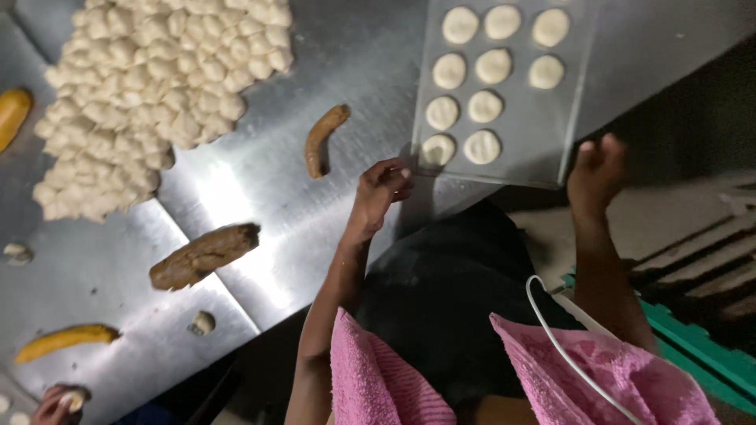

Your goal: Filling and shaping dough into buns and scoring patterns on them before baking.

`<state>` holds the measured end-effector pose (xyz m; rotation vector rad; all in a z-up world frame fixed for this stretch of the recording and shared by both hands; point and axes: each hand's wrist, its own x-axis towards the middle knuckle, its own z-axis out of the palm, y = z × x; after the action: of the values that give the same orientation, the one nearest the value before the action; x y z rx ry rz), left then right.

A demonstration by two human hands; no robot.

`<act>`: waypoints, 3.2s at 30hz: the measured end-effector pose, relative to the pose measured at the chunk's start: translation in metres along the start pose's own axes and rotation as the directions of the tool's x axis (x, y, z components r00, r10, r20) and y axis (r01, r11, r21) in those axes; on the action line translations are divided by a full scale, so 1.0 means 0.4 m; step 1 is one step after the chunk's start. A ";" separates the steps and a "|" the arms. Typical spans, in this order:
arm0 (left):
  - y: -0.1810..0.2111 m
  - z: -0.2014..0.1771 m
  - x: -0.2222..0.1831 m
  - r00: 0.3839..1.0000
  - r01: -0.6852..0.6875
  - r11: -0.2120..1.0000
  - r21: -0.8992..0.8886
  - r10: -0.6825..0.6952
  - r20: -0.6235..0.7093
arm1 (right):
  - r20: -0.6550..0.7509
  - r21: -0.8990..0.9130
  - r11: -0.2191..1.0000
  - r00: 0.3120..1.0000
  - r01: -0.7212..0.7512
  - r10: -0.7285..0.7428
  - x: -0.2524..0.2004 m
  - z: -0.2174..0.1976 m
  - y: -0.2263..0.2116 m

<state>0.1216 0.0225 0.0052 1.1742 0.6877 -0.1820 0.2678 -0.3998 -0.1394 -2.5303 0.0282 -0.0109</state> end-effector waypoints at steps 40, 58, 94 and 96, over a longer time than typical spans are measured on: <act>0.249 -0.912 0.214 0.323 -0.031 0.391 0.920 0.875 -0.361 | 0.430 0.514 0.613 0.438 0.600 -0.790 -0.038 0.413 -0.996; 0.533 -0.523 -0.332 0.371 -0.785 0.541 0.303 0.801 -0.470 | 0.262 0.501 0.439 0.353 0.745 -0.898 -0.035 0.453 -0.981; 0.049 -0.201 -0.179 0.862 -0.506 0.786 -0.354 0.465 -0.200 | 0.625 0.768 0.573 0.532 -0.286 -0.571 -0.209 0.195 -0.919; 0.069 -0.200 -0.196 0.919 -0.391 0.827 -0.404 0.373 -0.126 | 0.572 0.799 0.565 0.555 -0.208 -0.604 -0.201 0.179 -0.925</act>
<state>0.0411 0.0883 0.0558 0.8720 0.4803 0.3221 0.1952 -0.0539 0.0141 -1.3414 -0.5757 0.8719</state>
